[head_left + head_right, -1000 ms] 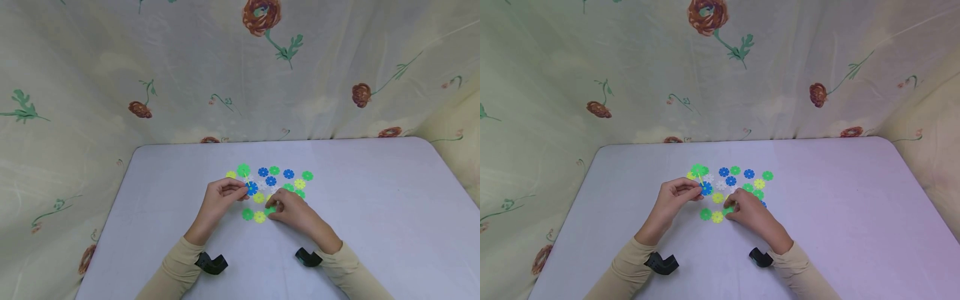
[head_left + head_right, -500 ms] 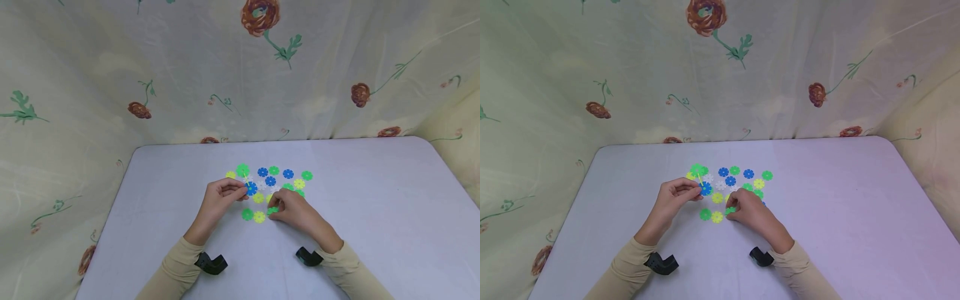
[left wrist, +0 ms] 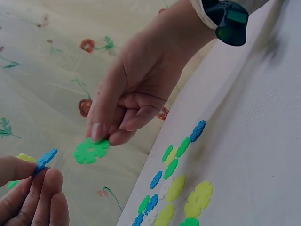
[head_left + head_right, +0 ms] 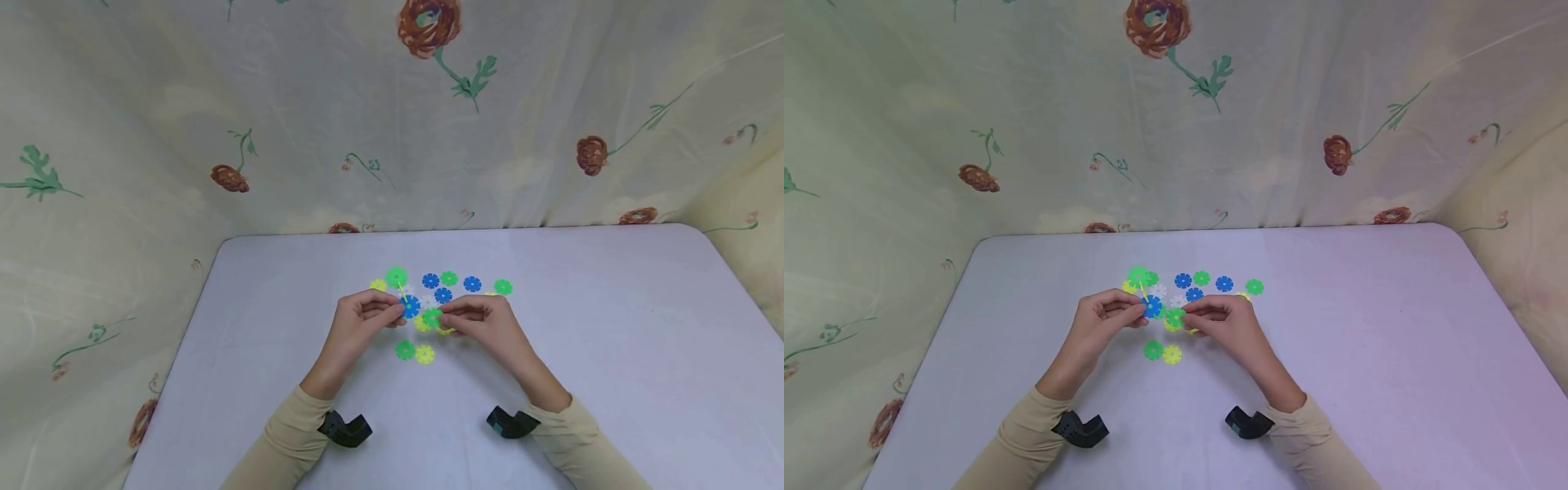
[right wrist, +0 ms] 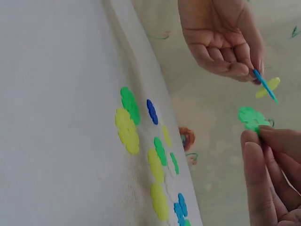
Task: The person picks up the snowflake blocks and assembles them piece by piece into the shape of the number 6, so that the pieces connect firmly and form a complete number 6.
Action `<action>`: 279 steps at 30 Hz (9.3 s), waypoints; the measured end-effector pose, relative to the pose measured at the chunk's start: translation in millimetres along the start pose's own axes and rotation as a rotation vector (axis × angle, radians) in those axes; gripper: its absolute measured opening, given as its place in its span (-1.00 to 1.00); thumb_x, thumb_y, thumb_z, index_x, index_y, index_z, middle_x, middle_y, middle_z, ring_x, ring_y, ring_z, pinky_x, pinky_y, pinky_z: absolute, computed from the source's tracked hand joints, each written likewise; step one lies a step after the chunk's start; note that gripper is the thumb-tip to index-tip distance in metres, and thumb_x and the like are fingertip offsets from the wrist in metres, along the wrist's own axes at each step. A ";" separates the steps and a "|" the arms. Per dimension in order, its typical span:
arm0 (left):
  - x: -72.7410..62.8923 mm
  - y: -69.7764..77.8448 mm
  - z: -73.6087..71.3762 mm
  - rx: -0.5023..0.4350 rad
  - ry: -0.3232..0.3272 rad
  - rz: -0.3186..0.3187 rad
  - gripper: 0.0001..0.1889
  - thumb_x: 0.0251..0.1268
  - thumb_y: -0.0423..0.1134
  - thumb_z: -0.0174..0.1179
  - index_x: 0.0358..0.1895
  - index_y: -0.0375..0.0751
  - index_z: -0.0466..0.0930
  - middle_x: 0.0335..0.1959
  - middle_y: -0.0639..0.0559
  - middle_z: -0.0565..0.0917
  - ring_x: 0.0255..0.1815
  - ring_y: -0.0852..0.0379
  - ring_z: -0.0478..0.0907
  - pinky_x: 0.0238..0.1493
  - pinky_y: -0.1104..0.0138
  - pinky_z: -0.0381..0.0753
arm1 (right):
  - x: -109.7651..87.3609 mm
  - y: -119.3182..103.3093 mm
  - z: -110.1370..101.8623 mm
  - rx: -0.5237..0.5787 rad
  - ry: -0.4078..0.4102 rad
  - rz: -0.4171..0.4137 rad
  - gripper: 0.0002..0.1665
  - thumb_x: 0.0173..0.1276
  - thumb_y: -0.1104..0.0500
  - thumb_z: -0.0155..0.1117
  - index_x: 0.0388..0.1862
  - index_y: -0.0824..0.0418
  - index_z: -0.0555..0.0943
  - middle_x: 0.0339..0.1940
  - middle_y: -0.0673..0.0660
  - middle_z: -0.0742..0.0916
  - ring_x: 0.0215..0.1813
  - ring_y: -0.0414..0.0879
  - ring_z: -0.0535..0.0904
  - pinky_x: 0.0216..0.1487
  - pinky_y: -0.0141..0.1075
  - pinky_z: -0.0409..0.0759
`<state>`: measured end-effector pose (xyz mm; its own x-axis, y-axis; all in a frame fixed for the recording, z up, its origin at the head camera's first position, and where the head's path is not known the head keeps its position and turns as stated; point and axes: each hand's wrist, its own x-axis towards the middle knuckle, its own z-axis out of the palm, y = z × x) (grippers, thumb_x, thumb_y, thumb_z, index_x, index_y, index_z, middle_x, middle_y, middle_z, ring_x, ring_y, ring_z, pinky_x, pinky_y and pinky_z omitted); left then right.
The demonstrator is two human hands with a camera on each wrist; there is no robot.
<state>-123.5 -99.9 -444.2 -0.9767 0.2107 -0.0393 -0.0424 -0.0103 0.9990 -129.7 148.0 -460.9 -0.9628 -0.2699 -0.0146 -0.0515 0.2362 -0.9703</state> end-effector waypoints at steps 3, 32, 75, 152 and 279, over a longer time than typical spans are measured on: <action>-0.1 0.4 0.1 0.007 0.002 -0.003 -0.85 0.39 -0.29 0.36 -0.11 -0.31 0.73 -0.22 -0.19 0.77 -0.09 -0.40 0.74 0.10 -0.07 0.73 | -1.7 -2.0 2.1 0.036 0.024 -0.018 -0.78 0.37 0.22 0.47 -0.08 0.33 0.77 -0.13 0.32 0.84 -0.21 -0.10 0.84 -0.17 -0.24 0.81; -0.2 1.4 0.1 0.019 0.016 0.004 -0.86 0.40 -0.31 0.34 -0.11 -0.32 0.72 -0.29 -0.13 0.78 -0.06 -0.52 0.69 -0.04 0.26 0.78 | -11.6 -10.0 17.4 -0.561 0.199 -0.757 -0.77 0.12 0.39 0.57 -0.22 0.23 0.80 -0.30 0.07 0.87 -0.30 -0.14 0.81 -0.33 -0.44 0.73; 0.6 -2.2 1.8 0.058 -0.026 0.013 -0.85 0.33 -0.34 0.39 -0.17 -0.40 0.72 -0.29 -0.28 0.80 -0.34 0.16 0.79 -0.12 0.30 0.77 | -10.9 -6.0 22.3 -0.593 0.192 -0.839 -0.72 0.06 0.43 0.60 -0.24 0.21 0.80 -0.34 0.05 0.86 -0.33 -0.15 0.81 -0.29 -0.39 0.75; 1.4 -1.8 2.4 -0.039 0.058 0.031 -0.74 0.47 -0.27 0.29 -0.10 -0.49 0.70 -0.16 -0.55 0.73 -0.25 -0.11 0.82 -0.05 0.21 0.80 | 12.9 -8.2 1.4 0.184 -0.063 -0.015 -0.75 0.42 0.27 0.40 -0.07 0.44 0.64 -0.34 -0.04 0.82 -0.30 -0.12 0.80 -0.20 -0.16 0.82; 3.4 -1.4 -7.2 0.147 -0.016 -0.012 -0.85 0.36 -0.28 0.39 -0.15 -0.31 0.75 -0.27 -0.15 0.83 -0.22 0.00 0.83 0.02 0.28 0.77 | 19.0 12.9 5.9 -0.604 -0.126 0.105 -0.79 0.24 0.19 0.55 -0.19 0.17 0.71 -0.24 0.06 0.76 -0.28 -0.13 0.60 -0.24 -0.30 0.59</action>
<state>-128.3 -106.2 -445.8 -0.9727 0.2260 -0.0521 -0.0216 0.1350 0.9906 -147.0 140.5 -475.0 -0.9342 -0.3156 -0.1664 -0.1345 0.7435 -0.6550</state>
